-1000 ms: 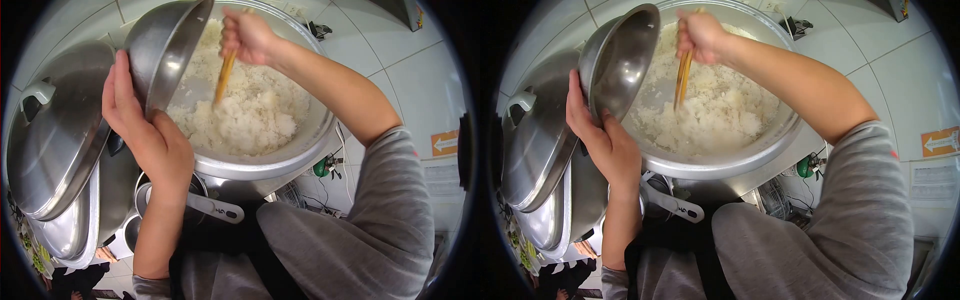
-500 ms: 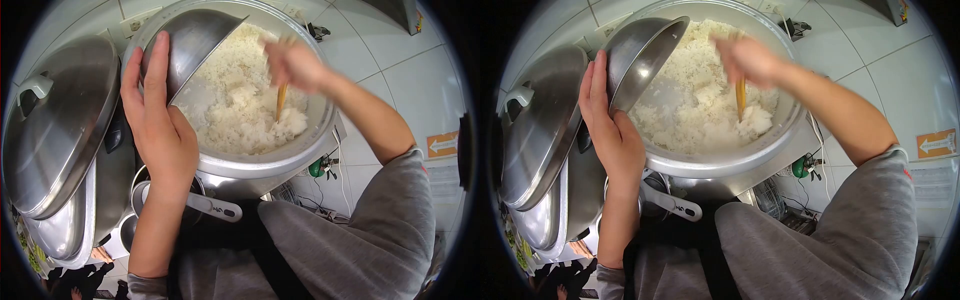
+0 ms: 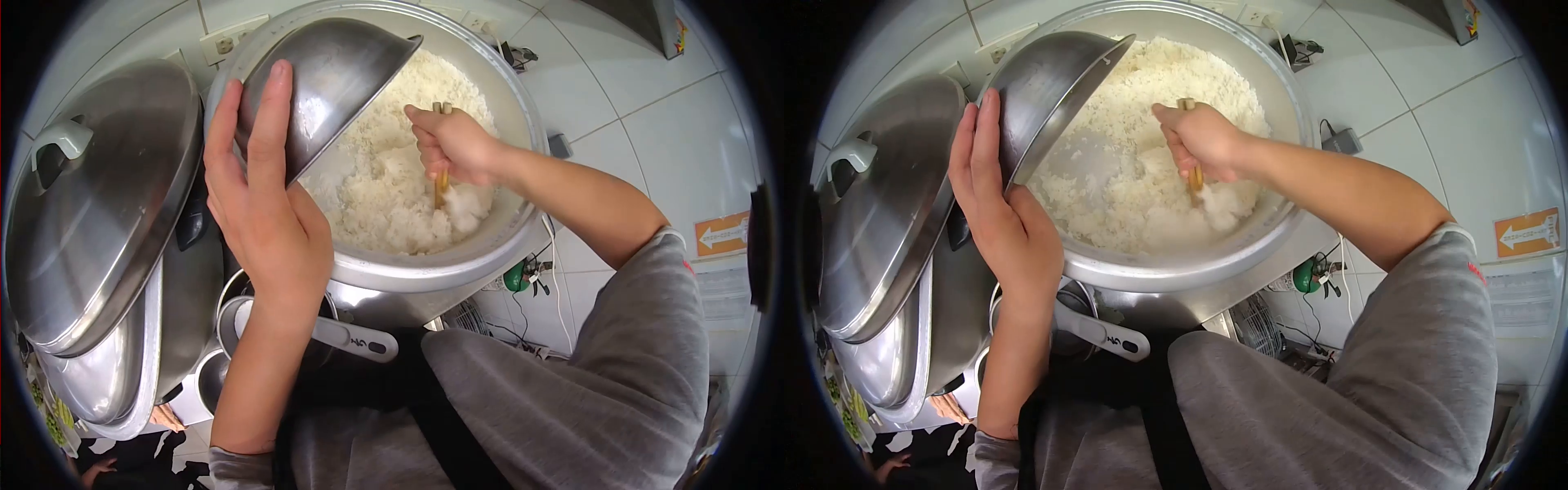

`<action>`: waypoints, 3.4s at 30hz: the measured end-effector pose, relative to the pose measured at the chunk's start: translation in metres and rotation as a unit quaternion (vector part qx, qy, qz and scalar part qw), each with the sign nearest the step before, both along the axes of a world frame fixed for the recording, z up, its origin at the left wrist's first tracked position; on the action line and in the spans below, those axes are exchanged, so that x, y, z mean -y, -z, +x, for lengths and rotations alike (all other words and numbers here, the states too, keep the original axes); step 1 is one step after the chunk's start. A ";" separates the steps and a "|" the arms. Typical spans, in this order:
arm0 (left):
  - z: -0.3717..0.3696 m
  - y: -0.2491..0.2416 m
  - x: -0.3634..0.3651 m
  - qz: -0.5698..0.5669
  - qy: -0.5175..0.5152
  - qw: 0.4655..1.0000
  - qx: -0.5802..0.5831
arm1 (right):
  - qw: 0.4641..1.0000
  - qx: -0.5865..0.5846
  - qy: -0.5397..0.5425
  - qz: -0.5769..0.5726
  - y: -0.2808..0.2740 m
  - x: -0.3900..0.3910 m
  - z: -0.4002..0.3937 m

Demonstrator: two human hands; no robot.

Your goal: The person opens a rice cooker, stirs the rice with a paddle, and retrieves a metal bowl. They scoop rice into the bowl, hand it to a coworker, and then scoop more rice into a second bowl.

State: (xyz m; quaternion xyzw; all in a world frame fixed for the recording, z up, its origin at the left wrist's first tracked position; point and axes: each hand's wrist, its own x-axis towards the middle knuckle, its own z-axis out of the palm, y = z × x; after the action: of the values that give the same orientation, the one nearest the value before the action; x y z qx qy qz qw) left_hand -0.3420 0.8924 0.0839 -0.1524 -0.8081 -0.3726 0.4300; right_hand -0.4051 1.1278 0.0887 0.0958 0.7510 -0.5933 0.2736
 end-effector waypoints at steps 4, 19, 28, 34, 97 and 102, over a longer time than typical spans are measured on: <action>0.001 -0.001 0.000 0.054 0.030 0.998 -0.001 | 0.992 -0.109 0.033 -0.062 -0.044 0.005 -0.051; 0.002 0.000 0.000 0.090 0.049 0.994 0.044 | 0.975 -0.146 0.144 0.079 -0.033 -0.017 -0.003; 0.007 -0.001 0.000 0.082 0.043 0.994 0.061 | 0.974 -0.193 0.121 -0.007 -0.076 -0.028 0.010; 0.006 -0.001 -0.002 0.103 0.031 0.994 0.017 | 0.991 -0.130 0.027 0.034 -0.023 -0.005 0.033; 0.061 -0.030 0.016 0.212 0.212 0.953 0.035 | 0.528 -0.085 -0.324 0.781 -0.147 -0.051 0.091; 0.059 -0.019 -0.042 0.192 0.179 0.963 0.061 | 0.426 -0.167 -0.363 0.812 -0.053 -0.048 -0.020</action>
State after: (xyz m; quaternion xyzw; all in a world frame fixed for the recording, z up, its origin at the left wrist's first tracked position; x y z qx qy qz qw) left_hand -0.2832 0.9346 0.1025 -0.1856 -0.7057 -0.6002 0.3274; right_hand -0.4252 1.1753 0.1412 -0.1089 0.8820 0.4400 0.1291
